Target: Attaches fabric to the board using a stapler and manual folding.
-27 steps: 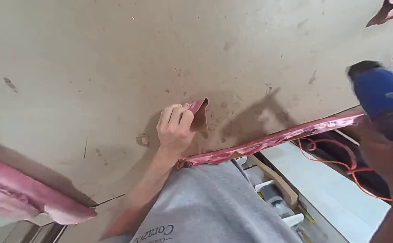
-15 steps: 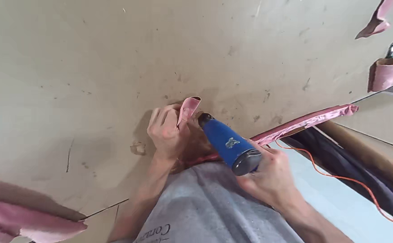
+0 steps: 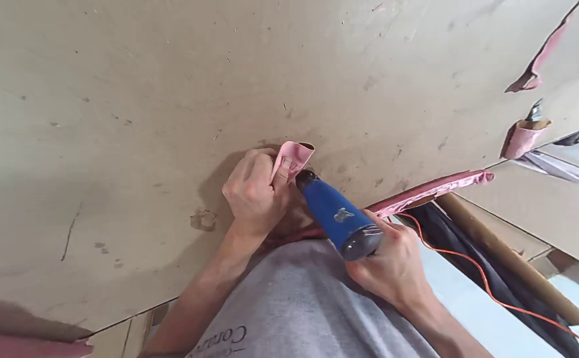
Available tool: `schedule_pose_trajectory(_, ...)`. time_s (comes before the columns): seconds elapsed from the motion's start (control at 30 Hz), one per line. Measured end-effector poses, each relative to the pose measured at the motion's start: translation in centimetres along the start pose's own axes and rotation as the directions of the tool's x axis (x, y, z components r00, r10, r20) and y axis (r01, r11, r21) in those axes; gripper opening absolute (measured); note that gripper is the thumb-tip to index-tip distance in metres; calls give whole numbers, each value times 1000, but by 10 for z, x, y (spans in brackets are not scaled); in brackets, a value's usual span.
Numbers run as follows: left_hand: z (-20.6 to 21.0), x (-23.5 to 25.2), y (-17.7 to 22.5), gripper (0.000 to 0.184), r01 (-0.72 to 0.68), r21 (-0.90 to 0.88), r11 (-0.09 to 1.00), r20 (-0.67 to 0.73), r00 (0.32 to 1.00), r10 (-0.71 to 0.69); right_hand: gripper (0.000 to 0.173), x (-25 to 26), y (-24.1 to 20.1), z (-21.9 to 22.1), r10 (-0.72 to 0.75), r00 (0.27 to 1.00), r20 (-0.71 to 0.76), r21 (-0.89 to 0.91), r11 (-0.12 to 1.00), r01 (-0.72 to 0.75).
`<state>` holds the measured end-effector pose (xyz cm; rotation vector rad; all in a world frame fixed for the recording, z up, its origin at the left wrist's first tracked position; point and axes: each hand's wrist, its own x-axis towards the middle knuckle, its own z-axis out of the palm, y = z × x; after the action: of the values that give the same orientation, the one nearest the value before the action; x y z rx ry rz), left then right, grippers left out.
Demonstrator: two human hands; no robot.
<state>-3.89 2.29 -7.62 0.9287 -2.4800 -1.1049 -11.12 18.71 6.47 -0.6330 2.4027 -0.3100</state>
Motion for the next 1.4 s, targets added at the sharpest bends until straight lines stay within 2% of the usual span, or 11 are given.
schedule_pose_trajectory(0.1, -4, -1, -7, 24, -6, -110, 994, 13, 1000, 8, 40, -18, 19, -21, 76, 992, -99, -28, 996, -79)
schedule_pose_trajectory(0.3, -15, -32, -16, 12, -517, -1, 856, -1, 856, 517, 49, 40, 123, -84, 243, 931, -273, -458, 818, -348)
schedule_pose_trajectory(0.47, -17, -48, -6, 15, -510, 146, 848, 71, 860, 505, 59, 96, 191, -87, 225, 941, -253, -446, 836, -320)
schedule_pose_trajectory(0.53, -17, -49, -6, 15, -505, 142, 851, 72, 863, 500, 72, 96, 183, -78, 218, 947, -235, -438, 846, -304)
schedule_pose_trajectory(0.6, -16, -49, -10, 13, -521, 105, 847, 57, 854, 518, 70, 91, 149, -65, 39, 975, -220, -374, 919, -121)
schedule_pose_trajectory(0.7, -20, -49, -15, 11, -538, 17, 843, 57, 842, 536, 50, 82, 87, -11, -210, 978, -2, 92, 974, 209)
schedule_pose_trajectory(0.8, -21, -47, -17, 9, -530, -75, 845, 54, 844, 534, 37, 89, 52, 35, -144, 971, 188, 632, 775, -7)
schedule_pose_trajectory(0.97, -22, -42, -14, 14, -504, -116, 856, 118, 849, 515, 40, 101, 30, 43, -20, 953, 303, 462, 877, -129)
schedule_pose_trajectory(1.07, -24, -39, -14, 15, -489, -83, 868, 181, 849, 496, 39, 101, 27, 45, -94, 929, 357, 472, 877, -93)
schedule_pose_trajectory(1.3, -26, -37, -17, 22, -441, -124, 889, 169, 873, 457, 36, 86, 13, 45, -235, 957, 169, 227, 954, 194)
schedule_pose_trajectory(1.4, -27, -37, -19, 23, -409, -178, 895, 187, 879, 439, 38, 86, 17, 47, -183, 963, 198, 310, 944, 116)
